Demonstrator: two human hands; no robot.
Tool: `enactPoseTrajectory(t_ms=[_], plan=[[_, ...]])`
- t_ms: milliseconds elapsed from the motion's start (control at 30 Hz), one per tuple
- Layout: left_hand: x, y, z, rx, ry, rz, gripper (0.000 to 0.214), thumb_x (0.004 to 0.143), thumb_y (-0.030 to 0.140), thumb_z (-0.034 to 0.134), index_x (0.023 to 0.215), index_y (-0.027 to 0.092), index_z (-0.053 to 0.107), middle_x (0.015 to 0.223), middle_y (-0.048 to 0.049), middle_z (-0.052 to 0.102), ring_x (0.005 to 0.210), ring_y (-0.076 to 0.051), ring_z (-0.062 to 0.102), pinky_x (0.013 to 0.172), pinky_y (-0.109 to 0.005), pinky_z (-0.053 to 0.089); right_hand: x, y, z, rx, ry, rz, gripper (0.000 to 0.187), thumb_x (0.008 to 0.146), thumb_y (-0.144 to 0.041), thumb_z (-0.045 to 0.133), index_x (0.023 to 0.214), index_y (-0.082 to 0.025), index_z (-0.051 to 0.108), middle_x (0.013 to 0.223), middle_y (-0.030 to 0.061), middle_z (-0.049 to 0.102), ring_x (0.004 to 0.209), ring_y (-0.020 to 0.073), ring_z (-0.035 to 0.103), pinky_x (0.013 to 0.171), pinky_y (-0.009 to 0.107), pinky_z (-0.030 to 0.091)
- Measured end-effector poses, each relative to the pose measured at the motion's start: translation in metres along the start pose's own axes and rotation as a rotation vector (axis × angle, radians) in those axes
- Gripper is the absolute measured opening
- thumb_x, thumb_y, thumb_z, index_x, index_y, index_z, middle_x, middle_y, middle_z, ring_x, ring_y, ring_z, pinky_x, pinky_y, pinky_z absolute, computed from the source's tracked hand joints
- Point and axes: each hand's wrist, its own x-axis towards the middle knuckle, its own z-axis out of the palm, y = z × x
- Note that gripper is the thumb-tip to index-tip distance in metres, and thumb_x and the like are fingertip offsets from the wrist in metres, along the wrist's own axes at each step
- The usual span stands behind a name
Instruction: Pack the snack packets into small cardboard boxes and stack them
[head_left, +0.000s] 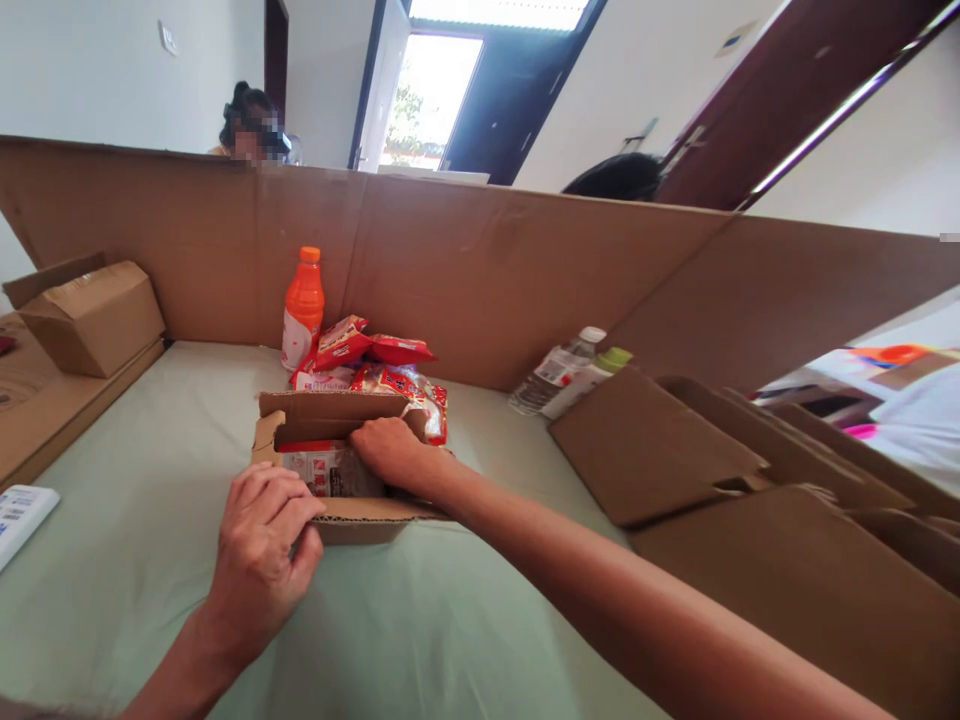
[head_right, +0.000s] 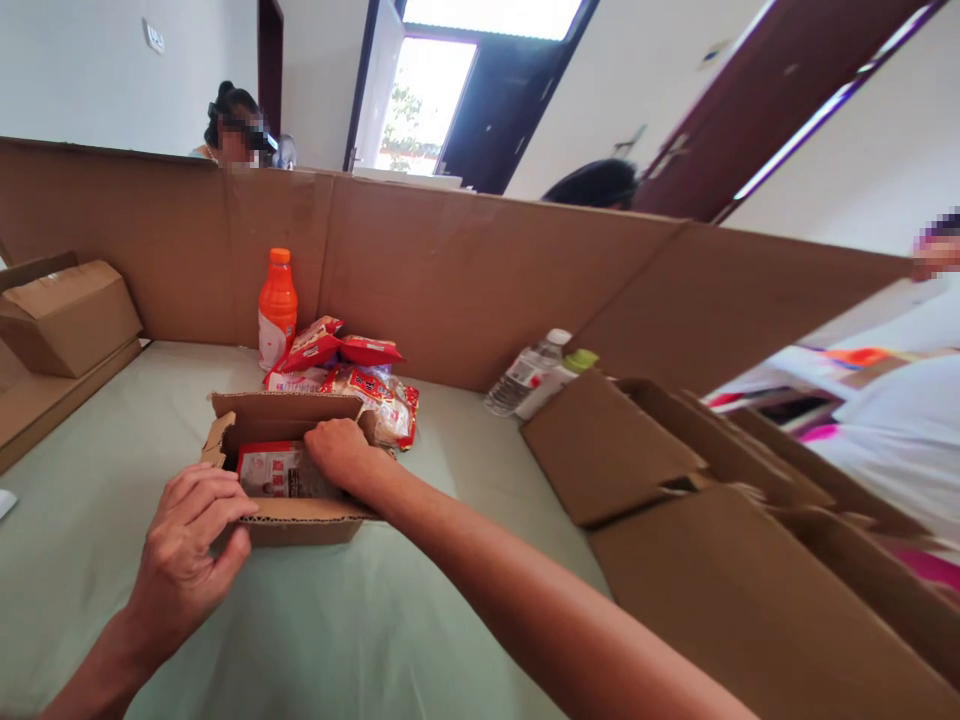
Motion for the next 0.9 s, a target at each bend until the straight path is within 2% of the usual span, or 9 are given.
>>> enactPoseTrajectory(t_ms=[167,300,367,467,500,567,633,733,900], plan=[[0.001,-0.004,0.001,0.01,-0.002,0.004,0.023,0.082,0.0,0.056,0.087,0.02,0.064,0.085,-0.0024,0.069,0.091,-0.021,0.064,0.094,-0.043,0.052,-0.004,0.002,0.0,0.06,0.077,0.008,0.023,0.099,-0.016,0.053,0.115,-0.01,0.068,0.106,0.0163,0.076,0.099,0.0258,0.073,0.083,0.035,0.055],[0.001,-0.002,-0.003,0.007,-0.028,0.006,0.023,0.083,0.0,0.055,0.088,0.021,0.063,0.082,-0.0013,0.067,0.088,-0.02,0.064,0.09,-0.043,0.054,-0.036,0.008,-0.011,0.124,0.207,0.021,0.034,0.098,-0.023,0.053,0.13,-0.015,0.06,0.108,0.0133,0.076,0.101,0.0273,0.072,0.083,0.034,0.053],[-0.002,-0.001,-0.006,0.024,-0.027,-0.005,0.024,0.084,0.0,0.055,0.09,0.022,0.063,0.09,-0.0031,0.066,0.094,-0.021,0.063,0.089,-0.043,0.055,-0.058,0.015,-0.011,0.205,0.388,0.057,0.03,0.099,-0.027,0.049,0.126,-0.019,0.063,0.11,0.0104,0.076,0.103,0.0253,0.071,0.088,0.035,0.051],[-0.009,-0.002,-0.01,0.097,0.005,-0.039,0.023,0.086,0.002,0.057,0.094,0.022,0.065,0.122,-0.011,0.059,0.117,-0.028,0.058,0.094,-0.049,0.055,-0.085,0.028,-0.001,0.413,0.783,0.102,0.024,0.097,-0.03,0.05,0.107,-0.02,0.069,0.109,0.01,0.074,0.103,0.0256,0.068,0.092,0.039,0.05],[-0.012,-0.003,-0.011,0.117,0.016,-0.056,0.021,0.087,0.005,0.058,0.096,0.022,0.065,0.132,-0.0127,0.054,0.123,-0.031,0.055,0.096,-0.051,0.054,-0.091,0.031,0.005,0.491,0.85,0.106,0.023,0.095,-0.031,0.052,0.104,-0.021,0.07,0.108,0.0101,0.073,0.1,0.0256,0.068,0.09,0.04,0.051],[-0.016,-0.007,-0.012,0.115,0.029,-0.097,0.019,0.089,0.01,0.06,0.103,0.022,0.065,0.141,-0.0144,0.048,0.127,-0.032,0.053,0.098,-0.053,0.054,-0.096,0.034,0.018,0.639,0.811,0.093,0.025,0.092,-0.034,0.054,0.106,-0.021,0.069,0.105,0.0099,0.073,0.091,0.024,0.069,0.081,0.037,0.054],[-0.019,-0.013,-0.01,0.067,0.041,-0.152,0.029,0.09,0.013,0.061,0.117,0.021,0.06,0.14,-0.016,0.049,0.127,-0.031,0.055,0.1,-0.051,0.055,-0.096,0.033,0.029,0.779,0.662,0.068,0.03,0.092,-0.038,0.053,0.11,-0.02,0.068,0.105,0.0096,0.073,0.087,0.0226,0.069,0.073,0.034,0.054],[-0.022,-0.022,-0.006,-0.01,0.024,-0.226,0.049,0.088,0.015,0.06,0.136,0.018,0.048,0.132,-0.0159,0.059,0.123,-0.028,0.06,0.102,-0.048,0.055,-0.092,0.027,0.036,0.878,0.534,0.015,0.042,0.098,-0.047,0.041,0.114,-0.019,0.069,0.111,0.0105,0.074,0.097,0.0248,0.069,0.081,0.038,0.054],[-0.026,-0.031,-0.006,-0.051,-0.078,-0.318,0.065,0.084,0.017,0.061,0.145,0.022,0.04,0.123,-0.0112,0.068,0.114,-0.026,0.067,0.101,-0.046,0.056,-0.09,0.023,0.033,0.89,0.455,-0.096,0.053,0.103,-0.053,0.031,0.11,-0.021,0.072,0.113,0.0093,0.074,0.103,0.0273,0.067,0.089,0.041,0.051]])
